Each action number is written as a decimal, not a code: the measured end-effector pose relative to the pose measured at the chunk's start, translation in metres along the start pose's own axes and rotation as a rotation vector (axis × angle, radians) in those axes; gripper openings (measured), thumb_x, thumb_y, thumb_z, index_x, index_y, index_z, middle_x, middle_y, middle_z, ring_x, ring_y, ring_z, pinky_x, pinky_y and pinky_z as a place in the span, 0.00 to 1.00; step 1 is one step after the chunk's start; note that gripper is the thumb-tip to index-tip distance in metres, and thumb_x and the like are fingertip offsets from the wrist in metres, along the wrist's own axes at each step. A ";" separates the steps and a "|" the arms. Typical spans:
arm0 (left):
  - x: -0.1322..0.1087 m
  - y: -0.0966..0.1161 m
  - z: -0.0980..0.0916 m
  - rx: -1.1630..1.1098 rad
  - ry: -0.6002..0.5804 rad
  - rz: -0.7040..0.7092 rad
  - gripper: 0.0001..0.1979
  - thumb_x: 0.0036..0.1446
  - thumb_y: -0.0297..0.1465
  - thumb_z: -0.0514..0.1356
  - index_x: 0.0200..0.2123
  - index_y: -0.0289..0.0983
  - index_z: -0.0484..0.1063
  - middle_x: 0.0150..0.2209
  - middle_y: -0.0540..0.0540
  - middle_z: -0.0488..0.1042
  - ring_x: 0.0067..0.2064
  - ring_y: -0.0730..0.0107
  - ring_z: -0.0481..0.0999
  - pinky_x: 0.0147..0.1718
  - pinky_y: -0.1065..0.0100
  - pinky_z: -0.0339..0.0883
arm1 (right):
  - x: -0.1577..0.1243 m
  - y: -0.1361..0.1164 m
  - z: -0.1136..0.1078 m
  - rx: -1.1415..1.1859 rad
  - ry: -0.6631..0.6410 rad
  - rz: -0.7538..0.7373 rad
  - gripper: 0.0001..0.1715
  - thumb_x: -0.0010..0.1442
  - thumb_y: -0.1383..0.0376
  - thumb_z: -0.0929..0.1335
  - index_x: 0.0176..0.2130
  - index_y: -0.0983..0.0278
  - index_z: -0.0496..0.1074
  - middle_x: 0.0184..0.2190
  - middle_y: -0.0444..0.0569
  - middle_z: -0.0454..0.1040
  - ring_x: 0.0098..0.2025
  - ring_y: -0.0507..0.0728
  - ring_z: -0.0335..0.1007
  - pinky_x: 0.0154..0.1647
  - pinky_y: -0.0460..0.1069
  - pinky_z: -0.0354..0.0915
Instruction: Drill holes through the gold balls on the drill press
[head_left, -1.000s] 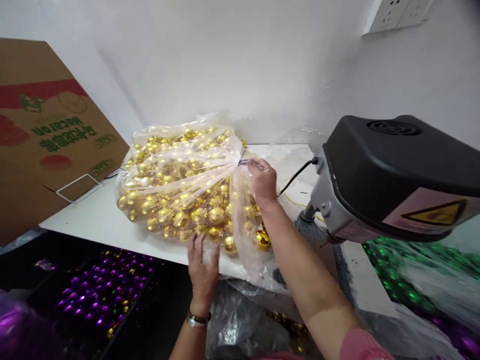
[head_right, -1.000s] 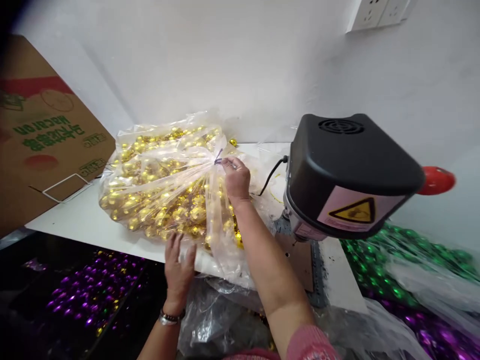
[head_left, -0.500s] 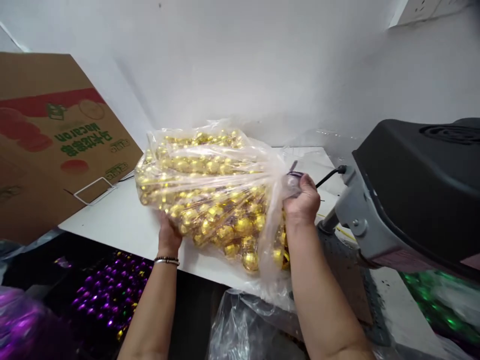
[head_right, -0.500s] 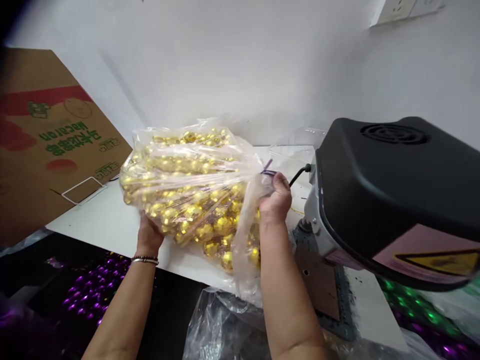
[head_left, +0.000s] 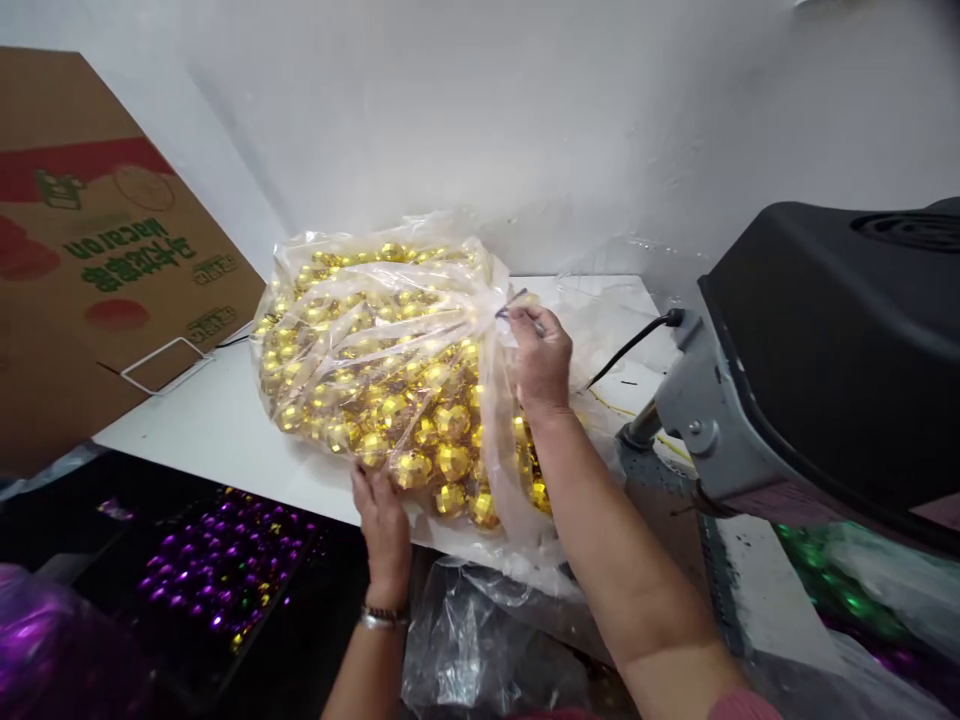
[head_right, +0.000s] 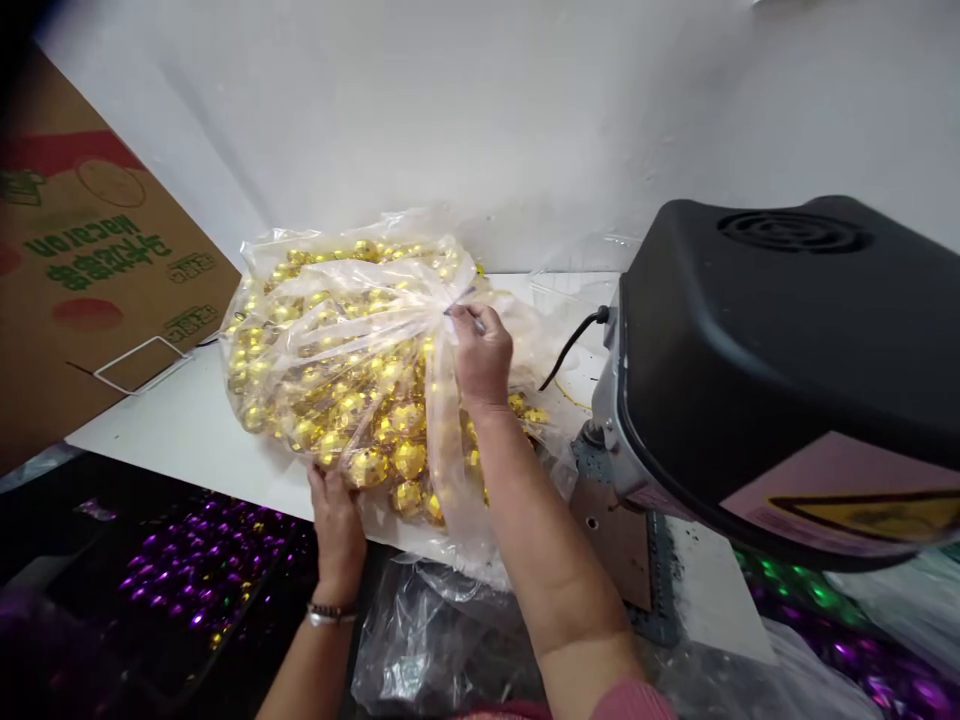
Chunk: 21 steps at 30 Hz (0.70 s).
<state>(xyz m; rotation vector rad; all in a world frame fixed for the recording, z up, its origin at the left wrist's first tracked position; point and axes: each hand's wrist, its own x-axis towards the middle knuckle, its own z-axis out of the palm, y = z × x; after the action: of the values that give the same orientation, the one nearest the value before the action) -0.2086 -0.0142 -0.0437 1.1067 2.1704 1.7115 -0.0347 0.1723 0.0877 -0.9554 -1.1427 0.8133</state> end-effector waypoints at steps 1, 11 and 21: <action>-0.016 0.000 0.004 0.030 -0.047 -0.003 0.32 0.69 0.45 0.46 0.69 0.34 0.54 0.68 0.32 0.61 0.71 0.53 0.59 0.69 0.52 0.55 | 0.002 -0.005 0.004 -0.058 -0.040 -0.034 0.21 0.62 0.50 0.65 0.40 0.63 0.75 0.38 0.45 0.78 0.41 0.50 0.70 0.50 0.48 0.67; -0.063 0.054 -0.006 0.141 -0.104 0.340 0.29 0.63 0.43 0.59 0.63 0.36 0.64 0.57 0.33 0.70 0.62 0.51 0.69 0.62 0.49 0.64 | -0.070 -0.025 -0.069 -0.779 -0.202 -0.357 0.35 0.66 0.52 0.61 0.67 0.62 0.59 0.64 0.57 0.64 0.69 0.61 0.56 0.74 0.60 0.54; -0.123 0.076 0.035 -0.318 -0.878 -0.452 0.59 0.58 0.59 0.57 0.73 0.36 0.25 0.54 0.31 0.74 0.34 0.62 0.83 0.31 0.63 0.77 | -0.162 0.029 -0.125 -1.022 -0.208 -0.090 0.36 0.65 0.52 0.61 0.66 0.63 0.61 0.70 0.64 0.54 0.73 0.69 0.49 0.71 0.69 0.54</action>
<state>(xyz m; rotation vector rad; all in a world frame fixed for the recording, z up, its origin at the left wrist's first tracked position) -0.0681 -0.0600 -0.0253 0.9267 1.3922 1.0267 0.0480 0.0125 -0.0147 -1.6485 -1.8211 0.2052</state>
